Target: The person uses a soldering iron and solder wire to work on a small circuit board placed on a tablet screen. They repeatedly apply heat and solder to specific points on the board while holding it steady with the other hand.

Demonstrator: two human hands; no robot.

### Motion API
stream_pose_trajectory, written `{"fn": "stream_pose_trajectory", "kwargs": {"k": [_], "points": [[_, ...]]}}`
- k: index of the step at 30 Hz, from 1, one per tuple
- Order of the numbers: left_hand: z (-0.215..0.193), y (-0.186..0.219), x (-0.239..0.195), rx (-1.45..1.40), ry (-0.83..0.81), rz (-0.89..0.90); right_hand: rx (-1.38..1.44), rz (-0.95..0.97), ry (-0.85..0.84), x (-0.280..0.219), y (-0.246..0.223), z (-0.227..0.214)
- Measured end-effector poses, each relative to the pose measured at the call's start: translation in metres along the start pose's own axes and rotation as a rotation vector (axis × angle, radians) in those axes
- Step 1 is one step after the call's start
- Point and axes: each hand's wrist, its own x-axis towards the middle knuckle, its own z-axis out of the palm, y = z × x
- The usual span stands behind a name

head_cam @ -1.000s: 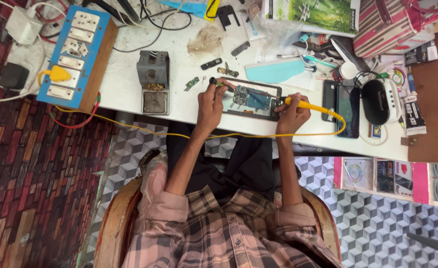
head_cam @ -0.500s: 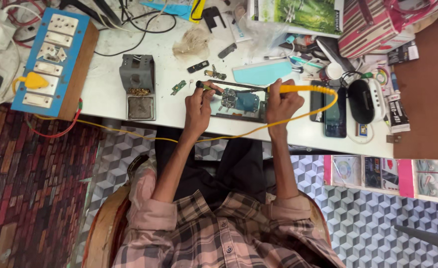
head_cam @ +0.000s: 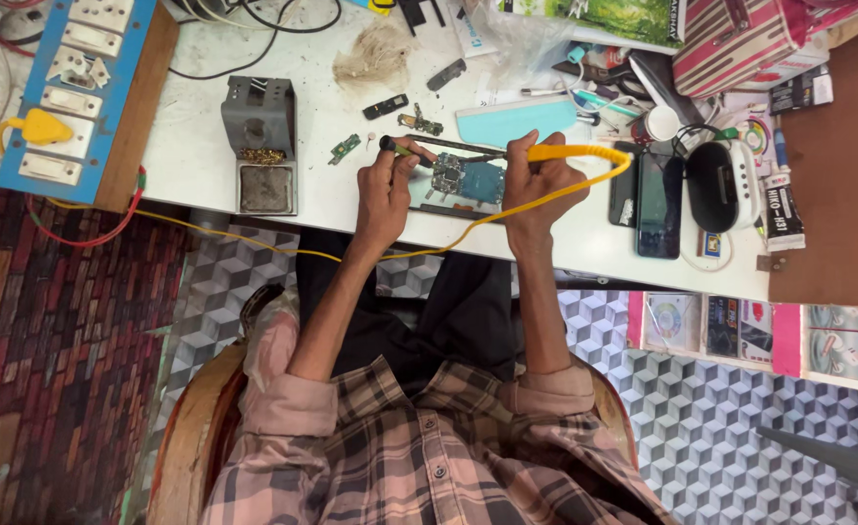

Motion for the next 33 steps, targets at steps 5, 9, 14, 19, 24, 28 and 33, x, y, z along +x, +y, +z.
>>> {"fn": "stream_pose_trajectory", "kwargs": {"k": [5, 9, 14, 19, 24, 28, 33], "points": [[-0.002, 0.0, -0.004, 0.009, 0.008, -0.027, -0.039, -0.045, -0.025, -0.007, -0.011, -0.002], [0.0, 0.001, -0.002, -0.009, 0.012, 0.029, -0.036, 0.015, -0.028, 0.003, -0.006, -0.004], [-0.001, 0.0, -0.001, 0.004, 0.007, 0.018, 0.128, 0.005, -0.122, -0.011, 0.003, -0.011], [-0.001, -0.001, -0.003, -0.009, -0.002, 0.036, 0.508, 0.163, -0.113, -0.048, 0.027, -0.017], [-0.001, -0.007, -0.004, 0.012, 0.0, 0.029, 0.939, 0.743, 0.144, -0.052, 0.086, -0.016], [0.0, -0.012, -0.005, 0.01, 0.009, 0.023, 1.148, 0.804, 0.114, -0.057, 0.128, -0.021], [0.002, -0.01, -0.006, -0.035, 0.027, 0.022, 1.126, 0.775, 0.045, -0.067, 0.138, -0.018]]}}
